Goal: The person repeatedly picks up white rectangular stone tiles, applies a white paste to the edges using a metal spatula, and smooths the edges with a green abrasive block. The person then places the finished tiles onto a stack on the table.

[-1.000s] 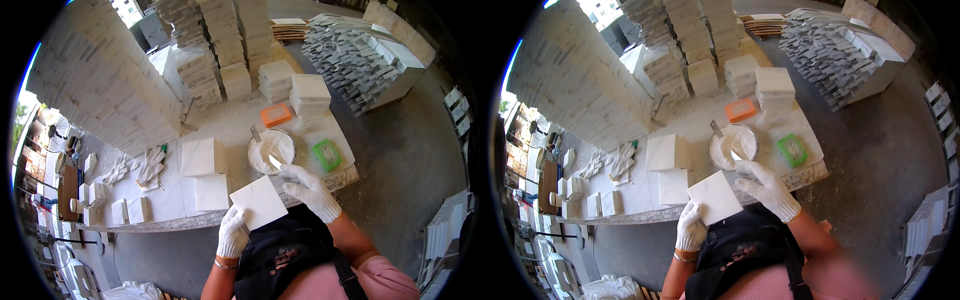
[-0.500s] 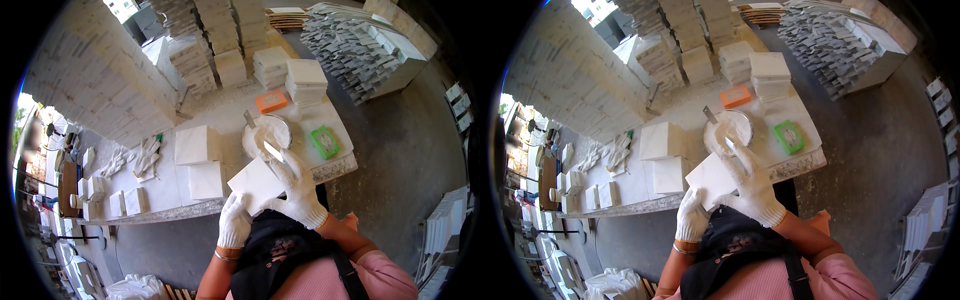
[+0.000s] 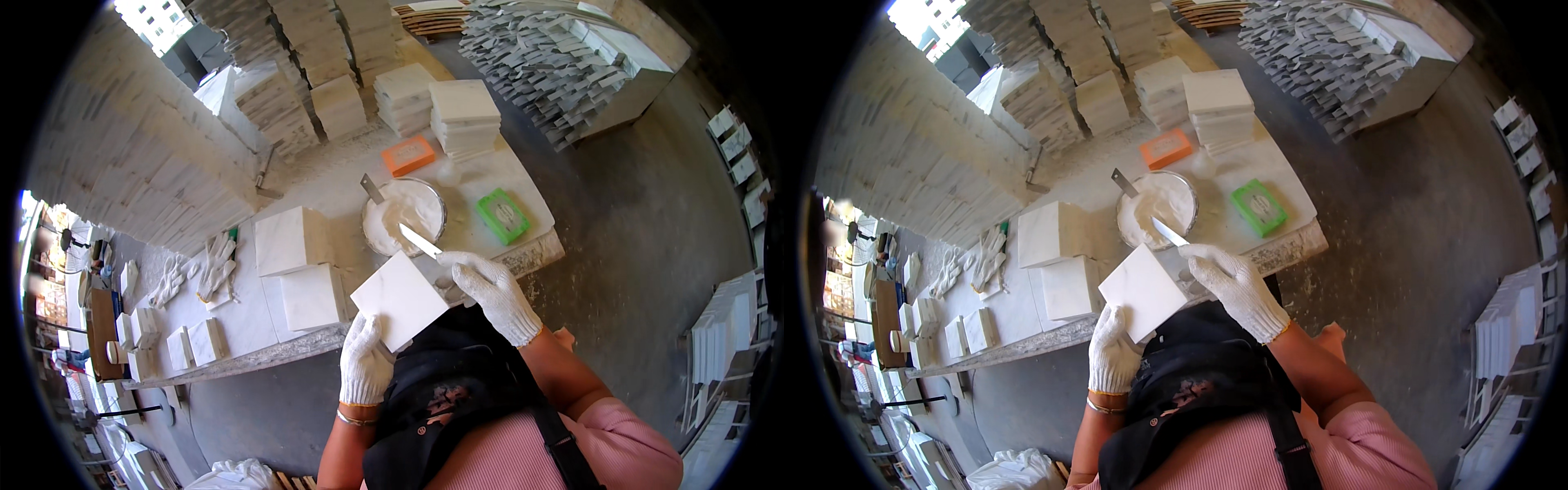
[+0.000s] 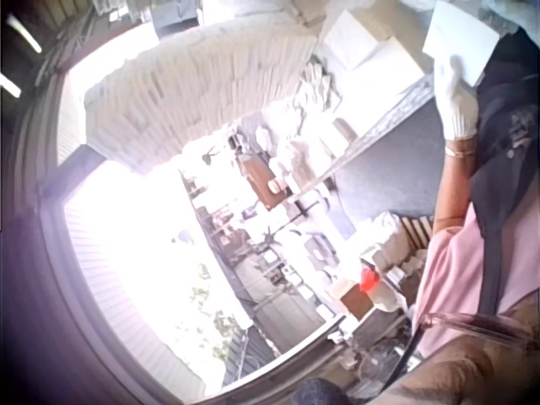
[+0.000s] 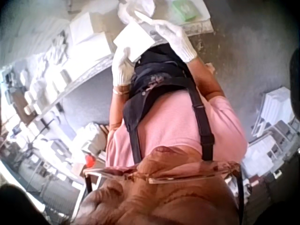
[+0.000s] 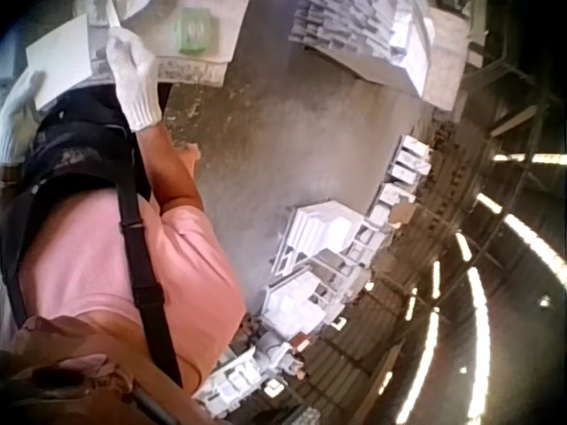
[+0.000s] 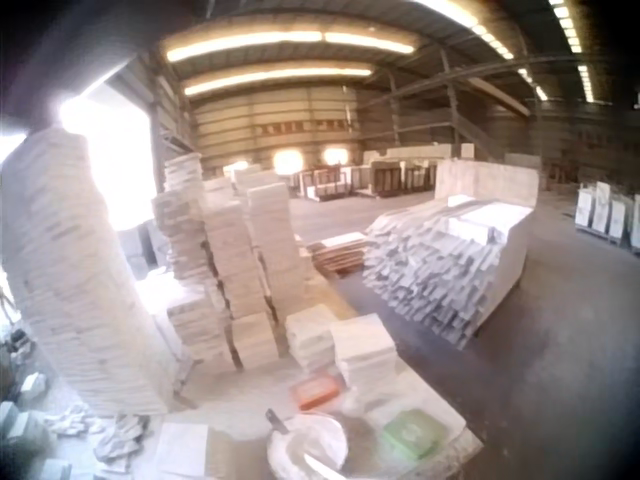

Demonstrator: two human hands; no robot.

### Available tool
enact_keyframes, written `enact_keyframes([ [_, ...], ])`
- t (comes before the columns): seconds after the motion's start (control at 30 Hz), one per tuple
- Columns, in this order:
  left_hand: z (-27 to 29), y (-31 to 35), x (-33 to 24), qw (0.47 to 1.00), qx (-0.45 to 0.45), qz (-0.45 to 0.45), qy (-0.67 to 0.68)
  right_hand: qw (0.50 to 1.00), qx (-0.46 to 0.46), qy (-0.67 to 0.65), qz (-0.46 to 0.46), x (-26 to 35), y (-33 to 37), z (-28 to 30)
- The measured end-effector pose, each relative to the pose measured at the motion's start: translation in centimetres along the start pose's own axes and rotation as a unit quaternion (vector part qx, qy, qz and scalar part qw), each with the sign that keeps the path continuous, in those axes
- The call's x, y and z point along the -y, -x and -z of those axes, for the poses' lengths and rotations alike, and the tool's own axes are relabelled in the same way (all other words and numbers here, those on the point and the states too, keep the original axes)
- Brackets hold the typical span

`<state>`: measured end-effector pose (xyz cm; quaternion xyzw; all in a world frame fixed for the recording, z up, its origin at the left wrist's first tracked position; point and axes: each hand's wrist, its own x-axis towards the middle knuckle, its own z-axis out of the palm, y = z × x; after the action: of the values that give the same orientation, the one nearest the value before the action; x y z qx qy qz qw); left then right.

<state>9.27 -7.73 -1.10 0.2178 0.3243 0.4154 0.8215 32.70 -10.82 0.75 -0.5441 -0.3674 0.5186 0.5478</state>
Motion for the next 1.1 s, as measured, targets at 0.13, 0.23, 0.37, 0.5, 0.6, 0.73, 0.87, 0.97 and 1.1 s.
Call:
enact_keyframes([
  [0.13, 0.2, 0.0, -0.1, 1.000, -0.003, -0.001, 0.007, 0.998, 0.026, 0.032, -0.056, 1.5, 0.3, -0.4],
  [0.23, 0.1, -0.2, 0.1, 0.999, 0.014, -0.007, 0.033, 0.998, 0.042, 0.039, -0.012, 0.4, 0.5, -1.0],
  [0.37, -0.2, -0.2, 0.8, 0.998, 0.026, -0.008, 0.058, 0.991, 0.068, 0.106, 0.039, -0.5, 0.5, -2.0],
  [0.5, 0.0, 0.1, 1.1, 1.000, 0.022, 0.021, 0.009, 0.973, 0.035, 0.209, 0.086, 0.1, 0.3, -1.8],
  [0.6, 0.2, 0.3, 0.3, 0.998, 0.006, 0.044, -0.054, 0.979, 0.054, 0.175, 0.086, 1.7, 0.1, -1.5],
  [0.73, -0.8, 0.5, -0.8, 0.991, -0.040, -0.016, -0.125, 0.969, 0.059, 0.199, 0.131, 2.7, -0.1, -1.1],
  [0.87, -0.8, 0.5, -1.5, 0.974, -0.036, -0.084, -0.206, 0.955, 0.065, 0.240, 0.162, 2.8, -0.2, -0.8],
  [0.97, -1.7, -0.2, -2.0, 0.971, -0.012, -0.091, -0.221, 0.946, 0.085, 0.259, 0.176, 3.0, -0.4, -0.6],
  [1.1, -1.2, -1.7, -2.0, 0.982, 0.023, 0.007, -0.185, 0.952, 0.106, 0.239, 0.159, 2.9, -0.9, -0.4],
])
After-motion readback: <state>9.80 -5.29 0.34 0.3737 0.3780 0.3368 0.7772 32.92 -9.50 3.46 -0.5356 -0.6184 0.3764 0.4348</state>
